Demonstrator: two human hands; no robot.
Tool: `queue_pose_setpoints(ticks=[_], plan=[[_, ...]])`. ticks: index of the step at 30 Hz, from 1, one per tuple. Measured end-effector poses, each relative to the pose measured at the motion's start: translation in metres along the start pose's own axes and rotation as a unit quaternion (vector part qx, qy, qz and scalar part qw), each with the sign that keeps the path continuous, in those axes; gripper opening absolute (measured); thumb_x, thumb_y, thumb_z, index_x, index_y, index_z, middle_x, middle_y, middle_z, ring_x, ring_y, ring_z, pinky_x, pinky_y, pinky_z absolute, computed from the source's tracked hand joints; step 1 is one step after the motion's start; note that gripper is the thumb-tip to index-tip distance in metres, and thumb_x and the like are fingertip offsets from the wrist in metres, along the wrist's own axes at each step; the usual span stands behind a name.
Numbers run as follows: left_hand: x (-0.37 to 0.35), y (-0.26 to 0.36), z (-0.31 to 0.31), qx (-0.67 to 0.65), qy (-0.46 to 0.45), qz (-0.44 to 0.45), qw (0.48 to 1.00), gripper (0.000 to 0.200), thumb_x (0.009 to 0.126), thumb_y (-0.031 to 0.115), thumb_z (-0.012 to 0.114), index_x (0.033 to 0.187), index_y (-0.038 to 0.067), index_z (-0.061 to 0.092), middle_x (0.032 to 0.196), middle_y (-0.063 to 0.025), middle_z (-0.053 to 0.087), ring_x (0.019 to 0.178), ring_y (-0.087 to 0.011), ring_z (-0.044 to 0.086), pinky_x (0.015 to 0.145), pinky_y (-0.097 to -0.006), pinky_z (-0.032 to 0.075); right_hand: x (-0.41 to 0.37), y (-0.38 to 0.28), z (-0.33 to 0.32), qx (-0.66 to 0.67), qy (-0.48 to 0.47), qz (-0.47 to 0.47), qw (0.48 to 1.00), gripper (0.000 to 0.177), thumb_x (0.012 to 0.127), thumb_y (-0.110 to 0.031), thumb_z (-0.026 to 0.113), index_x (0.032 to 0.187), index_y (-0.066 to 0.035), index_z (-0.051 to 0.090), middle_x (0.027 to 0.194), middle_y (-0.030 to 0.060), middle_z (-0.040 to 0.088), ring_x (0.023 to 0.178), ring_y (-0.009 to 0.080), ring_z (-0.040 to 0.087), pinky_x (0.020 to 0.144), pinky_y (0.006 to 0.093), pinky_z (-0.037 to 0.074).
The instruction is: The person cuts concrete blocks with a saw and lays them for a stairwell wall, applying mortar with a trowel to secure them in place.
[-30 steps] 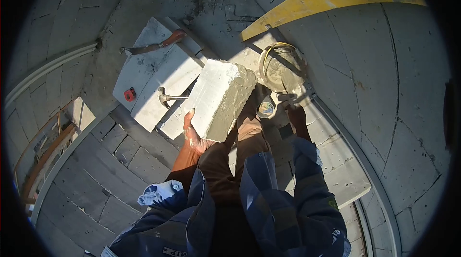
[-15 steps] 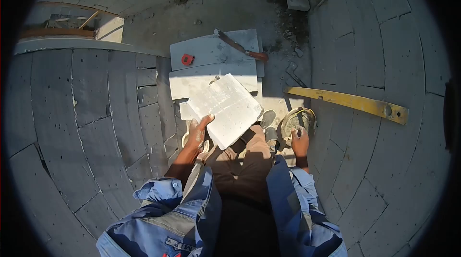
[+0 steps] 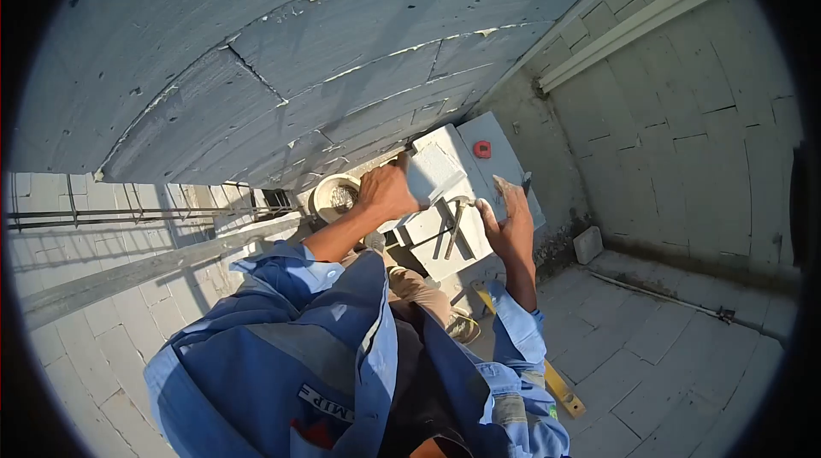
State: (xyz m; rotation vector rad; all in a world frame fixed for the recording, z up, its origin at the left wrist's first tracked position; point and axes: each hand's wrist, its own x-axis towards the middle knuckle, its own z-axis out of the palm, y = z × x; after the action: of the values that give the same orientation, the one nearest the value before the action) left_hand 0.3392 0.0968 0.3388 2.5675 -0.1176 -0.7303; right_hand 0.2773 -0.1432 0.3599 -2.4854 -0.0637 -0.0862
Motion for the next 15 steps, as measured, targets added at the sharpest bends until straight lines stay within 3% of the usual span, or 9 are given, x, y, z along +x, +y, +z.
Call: queue_pose_setpoints(ticks=[1, 3, 4, 5, 9, 12, 15], plan=[[-0.006, -0.015, 0.001, -0.015, 0.065, 0.027, 0.997, 0.096, 0.058, 0.045, 0.077, 0.130, -0.010, 0.044, 0.094, -0.0276, 0.067, 0.084, -0.0405, 0.068, 0.079, -0.0459, 0.054, 0.014, -0.013, 0.005, -0.011, -0.021, -0.022, 0.999, 0.047, 0.083, -0.019, 0.070, 0.125, -0.003, 0.056, 0.114, 0.0182, 0.058, 0.108, 0.0374, 0.056, 0.090, 0.0419, 0.047], [-0.027, -0.031, -0.019, -0.050, 0.056, -0.003, 0.997, 0.091, 0.057, 0.041, 0.078, 0.128, -0.006, 0.045, 0.092, -0.0265, 0.066, 0.085, -0.0410, 0.067, 0.077, -0.0476, 0.053, 0.035, -0.037, 0.018, -0.026, -0.077, -0.060, 0.995, 0.047, 0.085, -0.024, 0.069, 0.126, -0.004, 0.055, 0.116, 0.0185, 0.058, 0.111, 0.0367, 0.056, 0.091, 0.0412, 0.046], [-0.039, -0.040, -0.024, -0.071, 0.056, -0.023, 0.996, 0.089, 0.057, 0.040, 0.078, 0.127, -0.004, 0.046, 0.091, -0.0260, 0.066, 0.085, -0.0410, 0.067, 0.077, -0.0481, 0.052, 0.041, -0.050, 0.025, 0.042, -0.086, -0.081, 0.992, 0.048, 0.087, -0.027, 0.068, 0.126, -0.002, 0.055, 0.116, 0.0198, 0.059, 0.111, 0.0359, 0.058, 0.091, 0.0409, 0.046], [-0.045, -0.057, -0.010, -0.061, 0.140, -0.013, 0.988, 0.083, 0.058, 0.040, 0.078, 0.123, -0.001, 0.047, 0.091, -0.0250, 0.065, 0.086, -0.0403, 0.066, 0.077, -0.0486, 0.051, 0.045, -0.059, 0.035, 0.043, -0.111, -0.067, 0.991, 0.049, 0.088, -0.029, 0.068, 0.125, 0.000, 0.055, 0.115, 0.0205, 0.059, 0.109, 0.0356, 0.059, 0.090, 0.0415, 0.047], [-0.092, -0.099, -0.034, -0.116, 0.143, -0.079, 0.980, 0.080, 0.058, 0.037, 0.079, 0.121, -0.001, 0.047, 0.093, -0.0250, 0.064, 0.087, -0.0396, 0.066, 0.078, -0.0499, 0.050, 0.054, -0.066, 0.073, 0.022, -0.185, -0.113, 0.976, 0.053, 0.088, -0.035, 0.068, 0.123, 0.004, 0.056, 0.112, 0.0229, 0.061, 0.105, 0.0363, 0.062, 0.088, 0.0439, 0.049], [-0.126, -0.133, -0.029, -0.141, 0.195, -0.102, 0.965, 0.079, 0.057, 0.034, 0.080, 0.120, -0.002, 0.049, 0.091, -0.0241, 0.064, 0.081, -0.0390, 0.066, 0.072, -0.0491, 0.052, 0.058, -0.067, 0.096, 0.001, -0.227, -0.118, 0.967, 0.056, 0.090, -0.039, 0.067, 0.124, 0.004, 0.057, 0.113, 0.0245, 0.062, 0.104, 0.0342, 0.064, 0.086, 0.0427, 0.050], [-0.160, -0.158, -0.016, -0.118, 0.280, -0.128, 0.944, 0.074, 0.056, 0.031, 0.077, 0.117, -0.003, 0.051, 0.088, -0.0225, 0.064, 0.075, -0.0362, 0.067, 0.062, -0.0456, 0.052, 0.060, -0.072, 0.110, 0.010, -0.277, -0.087, 0.957, 0.064, 0.090, -0.046, 0.065, 0.124, 0.007, 0.056, 0.104, 0.0213, 0.066, 0.097, 0.0265, 0.065, 0.084, 0.0358, 0.050]])
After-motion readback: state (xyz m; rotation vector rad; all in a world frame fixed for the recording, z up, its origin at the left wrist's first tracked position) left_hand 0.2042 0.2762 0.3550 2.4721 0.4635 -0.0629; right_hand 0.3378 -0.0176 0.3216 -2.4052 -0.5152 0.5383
